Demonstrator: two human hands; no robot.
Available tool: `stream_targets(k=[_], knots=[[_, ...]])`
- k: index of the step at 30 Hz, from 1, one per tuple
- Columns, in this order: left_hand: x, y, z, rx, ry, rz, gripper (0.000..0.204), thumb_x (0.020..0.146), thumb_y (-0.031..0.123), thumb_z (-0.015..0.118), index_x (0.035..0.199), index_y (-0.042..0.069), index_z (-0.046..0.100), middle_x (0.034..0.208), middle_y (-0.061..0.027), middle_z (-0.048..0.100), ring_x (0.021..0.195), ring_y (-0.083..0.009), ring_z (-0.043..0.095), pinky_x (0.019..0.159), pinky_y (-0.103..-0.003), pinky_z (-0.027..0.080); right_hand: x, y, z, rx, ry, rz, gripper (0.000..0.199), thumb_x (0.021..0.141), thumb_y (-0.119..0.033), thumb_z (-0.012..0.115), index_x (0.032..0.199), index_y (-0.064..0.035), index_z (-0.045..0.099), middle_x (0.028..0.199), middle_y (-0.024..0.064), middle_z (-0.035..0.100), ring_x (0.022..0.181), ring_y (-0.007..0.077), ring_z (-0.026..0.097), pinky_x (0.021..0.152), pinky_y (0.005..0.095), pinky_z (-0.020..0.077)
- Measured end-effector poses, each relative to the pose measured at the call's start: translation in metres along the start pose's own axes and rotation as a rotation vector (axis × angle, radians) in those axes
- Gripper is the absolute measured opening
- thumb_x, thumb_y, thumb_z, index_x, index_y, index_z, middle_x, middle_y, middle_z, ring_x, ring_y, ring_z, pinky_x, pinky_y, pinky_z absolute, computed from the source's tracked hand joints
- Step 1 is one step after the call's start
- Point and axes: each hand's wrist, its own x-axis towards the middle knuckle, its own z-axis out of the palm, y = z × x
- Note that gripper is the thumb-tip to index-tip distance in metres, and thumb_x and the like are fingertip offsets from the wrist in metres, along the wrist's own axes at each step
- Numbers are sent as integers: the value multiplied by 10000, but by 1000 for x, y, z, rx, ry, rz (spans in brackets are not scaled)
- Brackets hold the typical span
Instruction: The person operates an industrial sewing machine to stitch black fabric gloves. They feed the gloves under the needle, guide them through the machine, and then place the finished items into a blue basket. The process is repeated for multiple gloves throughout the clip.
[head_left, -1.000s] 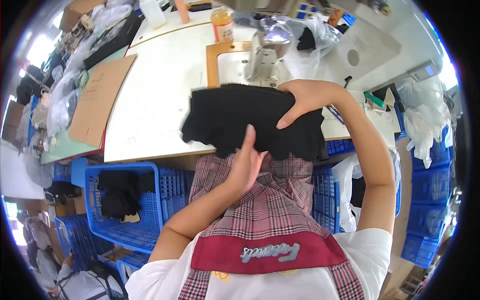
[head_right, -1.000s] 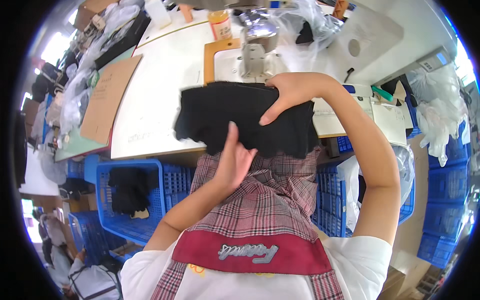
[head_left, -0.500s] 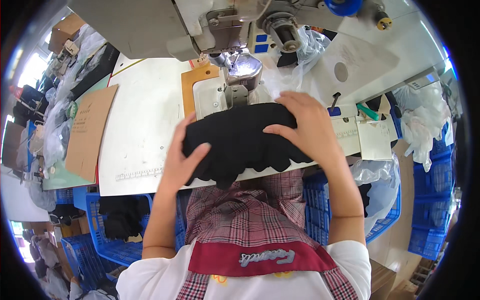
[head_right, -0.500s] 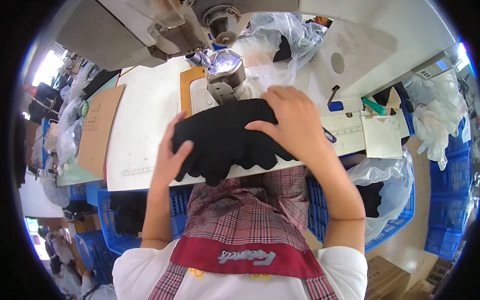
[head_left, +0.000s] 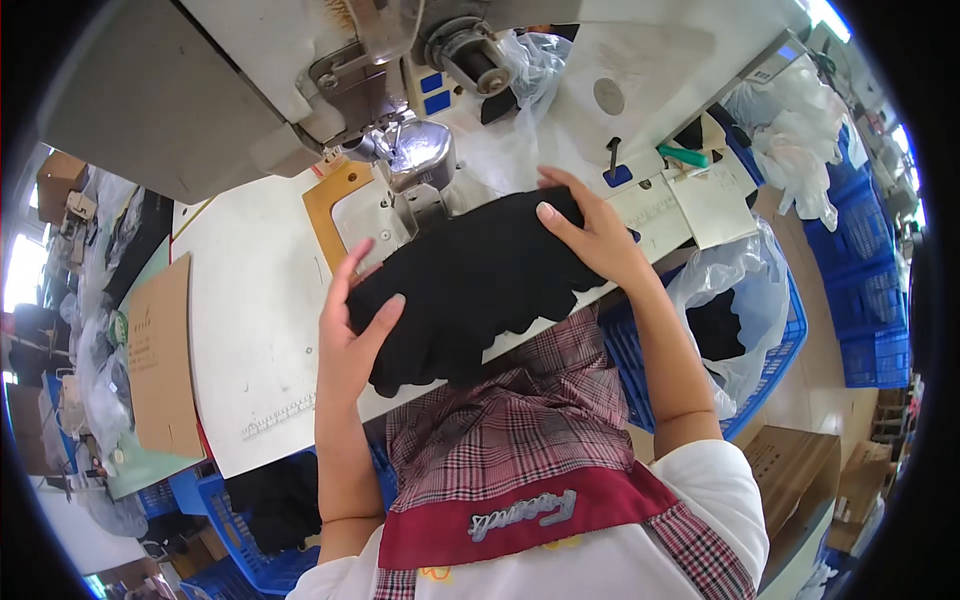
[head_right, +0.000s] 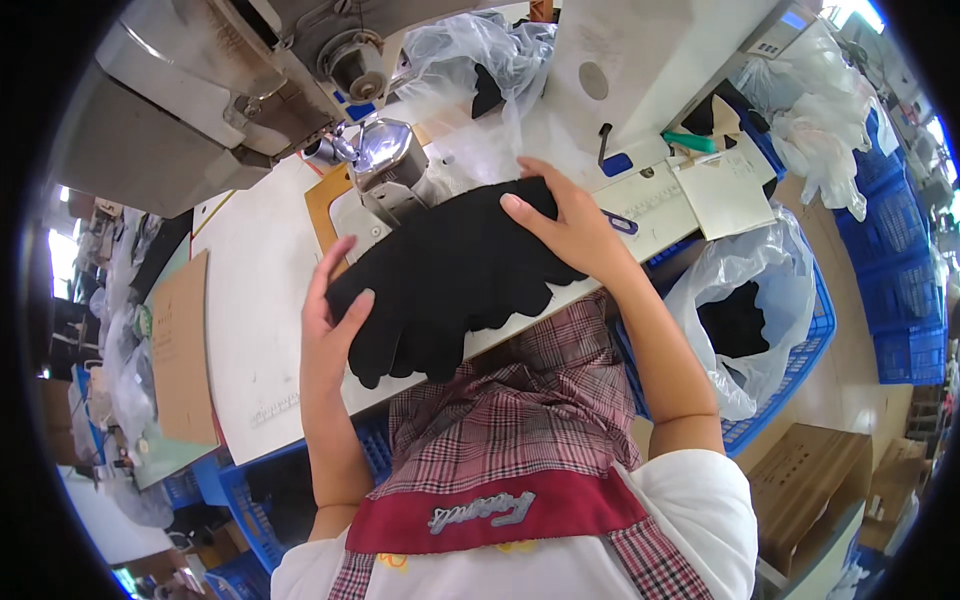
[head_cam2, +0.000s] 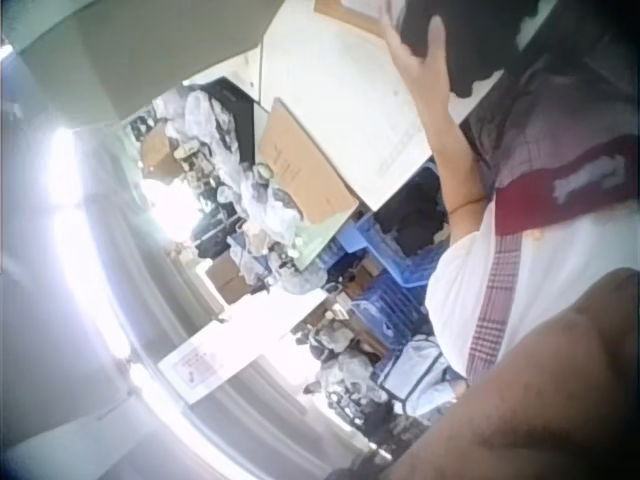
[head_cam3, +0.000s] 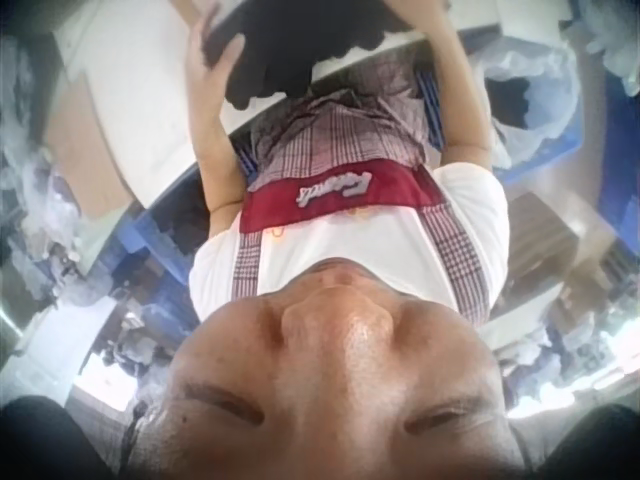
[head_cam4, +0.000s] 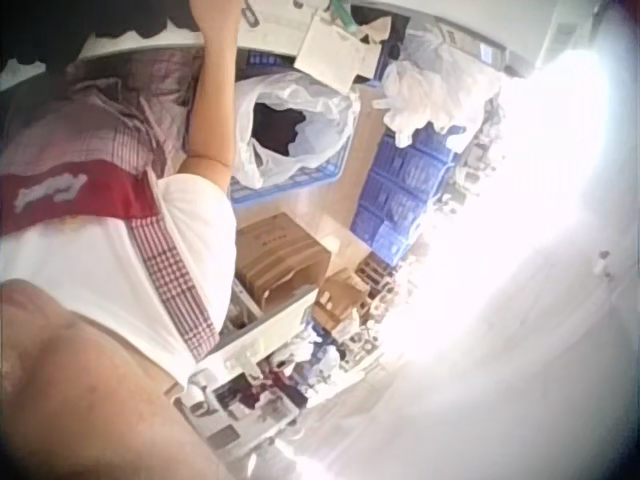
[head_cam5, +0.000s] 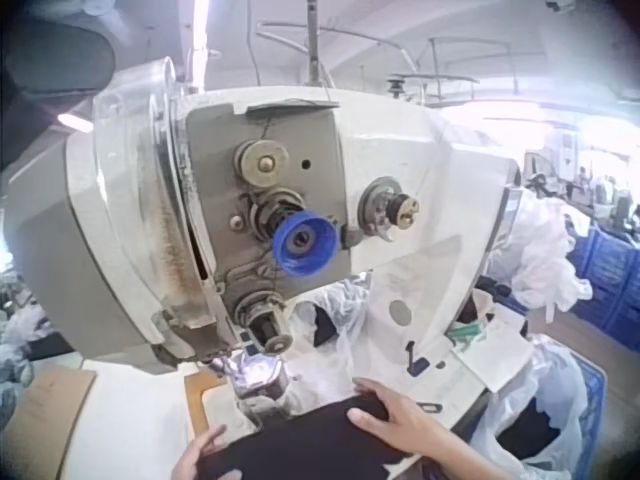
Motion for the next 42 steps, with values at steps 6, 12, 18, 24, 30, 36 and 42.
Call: stream_targets(k=[6, 12, 18, 24, 30, 36, 42], knots=[[15, 15, -2, 92, 91, -98, 386, 867, 110, 730, 1225, 3, 634, 1091, -98, 678, 1003, -149, 632, 907, -287, 501, 2, -28, 14, 495, -249, 281, 595, 1006, -461, 540, 1353, 21, 508, 1196, 134, 631, 1118, 205, 576, 984, 309, 438], [18, 7, -8, 188, 81, -134, 345, 886, 185, 722, 1181, 23, 647, 1050, -93, 682, 958, -165, 638, 883, -289, 499, 2, -22, 18, -88, 74, -150, 651, 840, -415, 754, 1243, 60, 564, 1231, 238, 615, 1111, 387, 605, 939, 418, 489], [6, 10, 1, 603, 149, 181, 381, 889, 123, 705, 1247, 29, 614, 1235, -123, 615, 1171, -249, 570, 1015, -340, 439, -2, -37, 19, -412, 279, -367, 535, 786, -291, 799, 1149, 59, 620, 1199, 177, 627, 1075, 360, 599, 912, 415, 497], [6, 29, 12, 1005, 126, 464, 504, 787, 183, 790, 1244, 48, 628, 1302, -88, 575, 1255, -332, 474, 1059, -441, 391, -6, -43, 19, -275, 216, -199, 481, 766, -270, 811, 1090, 24, 611, 1034, 124, 607, 912, 317, 596, 795, 407, 492], [23, 42, 32, 1038, -112, 551, 675, 739, 311, 807, 1304, 17, 585, 1312, -104, 549, 1253, -329, 456, 1068, -450, 374, 1, -38, 15, -418, 313, -231, 392, 760, -221, 815, 1007, 5, 612, 934, 105, 592, 865, 306, 587, 759, 391, 477], [27, 37, 43, 1059, -59, 587, 717, 735, 348, 800, 1290, -41, 566, 1247, -139, 517, 1170, -346, 471, 1030, -444, 392, -1, -43, 24, -370, 440, -368, 290, 813, -144, 784, 989, 17, 619, 907, 106, 619, 835, 289, 613, 734, 367, 500], [31, 73, 40, 825, -24, 522, 509, 764, 219, 806, 1195, 4, 643, 1071, -142, 640, 1043, -327, 584, 924, -409, 470, 3, -88, 7, 512, 214, -213, 271, 850, 25, 702, 1100, 29, 600, 828, 48, 667, 722, 94, 619, 692, 227, 489]])
